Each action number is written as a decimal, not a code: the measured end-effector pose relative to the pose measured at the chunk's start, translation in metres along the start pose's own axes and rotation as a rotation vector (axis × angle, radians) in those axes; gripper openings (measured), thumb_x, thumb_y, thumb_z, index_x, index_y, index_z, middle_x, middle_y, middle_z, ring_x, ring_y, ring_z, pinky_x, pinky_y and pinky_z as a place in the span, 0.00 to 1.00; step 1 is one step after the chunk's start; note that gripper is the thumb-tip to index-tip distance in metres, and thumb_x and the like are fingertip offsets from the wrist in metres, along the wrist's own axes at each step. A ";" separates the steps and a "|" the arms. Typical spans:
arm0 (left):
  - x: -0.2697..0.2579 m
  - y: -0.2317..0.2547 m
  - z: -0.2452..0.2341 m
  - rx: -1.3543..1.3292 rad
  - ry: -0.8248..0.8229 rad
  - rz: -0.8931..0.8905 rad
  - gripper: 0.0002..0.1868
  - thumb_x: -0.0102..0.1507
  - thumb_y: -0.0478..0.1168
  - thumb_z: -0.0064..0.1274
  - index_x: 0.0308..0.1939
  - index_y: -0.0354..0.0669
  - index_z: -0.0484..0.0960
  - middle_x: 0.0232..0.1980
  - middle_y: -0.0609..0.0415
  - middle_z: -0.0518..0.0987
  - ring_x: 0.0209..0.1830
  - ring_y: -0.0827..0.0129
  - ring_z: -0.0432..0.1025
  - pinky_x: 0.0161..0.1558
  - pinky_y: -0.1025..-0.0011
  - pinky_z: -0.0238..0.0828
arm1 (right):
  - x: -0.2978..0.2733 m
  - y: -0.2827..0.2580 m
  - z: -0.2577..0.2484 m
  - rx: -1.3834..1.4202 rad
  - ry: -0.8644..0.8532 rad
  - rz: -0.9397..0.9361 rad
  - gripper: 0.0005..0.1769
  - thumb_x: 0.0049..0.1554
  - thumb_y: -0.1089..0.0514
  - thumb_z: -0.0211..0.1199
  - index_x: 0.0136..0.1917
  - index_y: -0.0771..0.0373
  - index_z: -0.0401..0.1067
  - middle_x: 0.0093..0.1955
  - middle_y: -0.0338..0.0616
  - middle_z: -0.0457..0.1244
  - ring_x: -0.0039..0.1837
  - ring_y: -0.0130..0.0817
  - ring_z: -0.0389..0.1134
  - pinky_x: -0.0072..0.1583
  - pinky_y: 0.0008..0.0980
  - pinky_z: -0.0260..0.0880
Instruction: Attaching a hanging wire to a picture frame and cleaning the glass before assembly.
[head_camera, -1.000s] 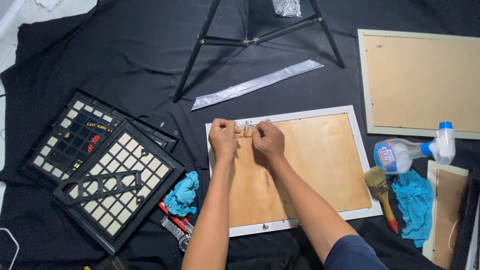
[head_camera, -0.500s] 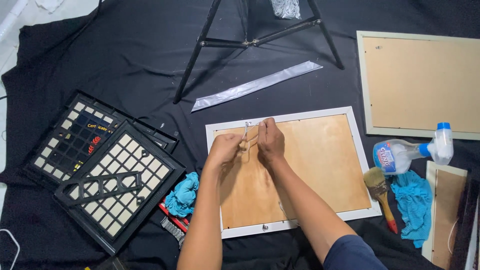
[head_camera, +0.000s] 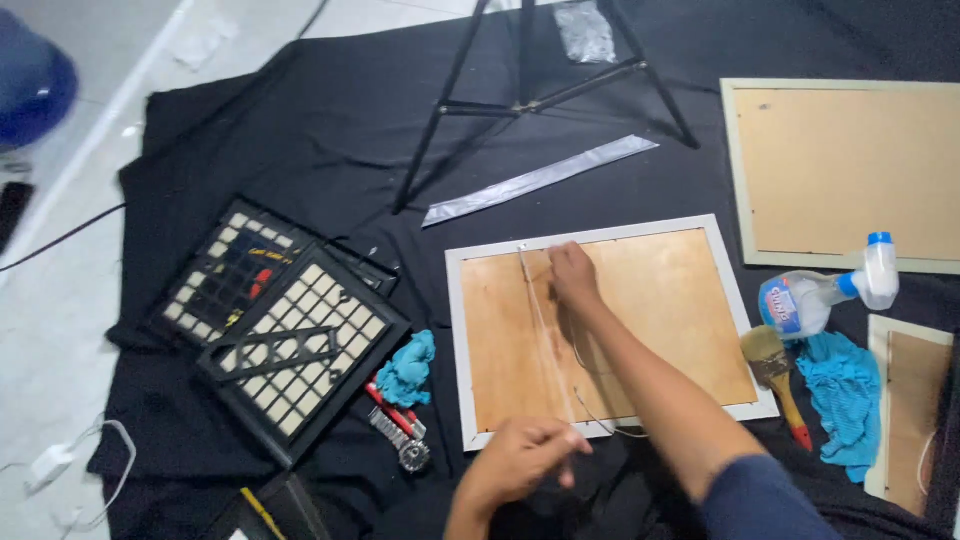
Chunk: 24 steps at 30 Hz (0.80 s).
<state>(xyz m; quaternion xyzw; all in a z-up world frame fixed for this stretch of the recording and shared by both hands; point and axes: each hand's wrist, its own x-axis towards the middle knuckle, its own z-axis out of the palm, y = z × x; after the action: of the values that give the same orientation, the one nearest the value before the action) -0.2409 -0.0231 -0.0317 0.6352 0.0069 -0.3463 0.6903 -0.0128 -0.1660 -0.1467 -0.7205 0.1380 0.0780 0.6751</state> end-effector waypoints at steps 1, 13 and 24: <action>0.007 -0.005 0.000 0.004 -0.004 0.014 0.13 0.70 0.42 0.50 0.43 0.39 0.88 0.24 0.58 0.79 0.22 0.79 0.69 0.28 0.83 0.59 | -0.012 0.003 -0.008 -0.003 0.005 -0.014 0.12 0.63 0.52 0.54 0.44 0.63 0.67 0.28 0.42 0.59 0.28 0.32 0.58 0.32 0.32 0.60; 0.067 -0.053 0.001 0.442 0.487 0.050 0.21 0.65 0.51 0.44 0.39 0.38 0.84 0.36 0.44 0.84 0.35 0.53 0.77 0.44 0.61 0.74 | -0.243 -0.030 -0.114 -1.160 -0.463 -0.495 0.11 0.57 0.44 0.58 0.43 0.52 0.71 0.36 0.46 0.70 0.38 0.55 0.69 0.41 0.49 0.66; 0.049 -0.024 -0.058 -0.861 0.514 0.444 0.17 0.71 0.42 0.44 0.60 0.38 0.77 0.18 0.67 0.56 0.14 0.83 0.50 0.18 0.81 0.46 | -0.274 -0.039 -0.103 -0.908 -0.578 -0.676 0.04 0.47 0.53 0.63 0.34 0.53 0.74 0.34 0.40 0.70 0.33 0.47 0.68 0.36 0.39 0.68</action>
<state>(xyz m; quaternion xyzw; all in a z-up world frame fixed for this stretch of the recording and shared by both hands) -0.1904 0.0060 -0.0858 0.3456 0.1822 0.0078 0.9205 -0.2684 -0.2406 -0.0201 -0.8887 -0.3316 0.1026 0.2994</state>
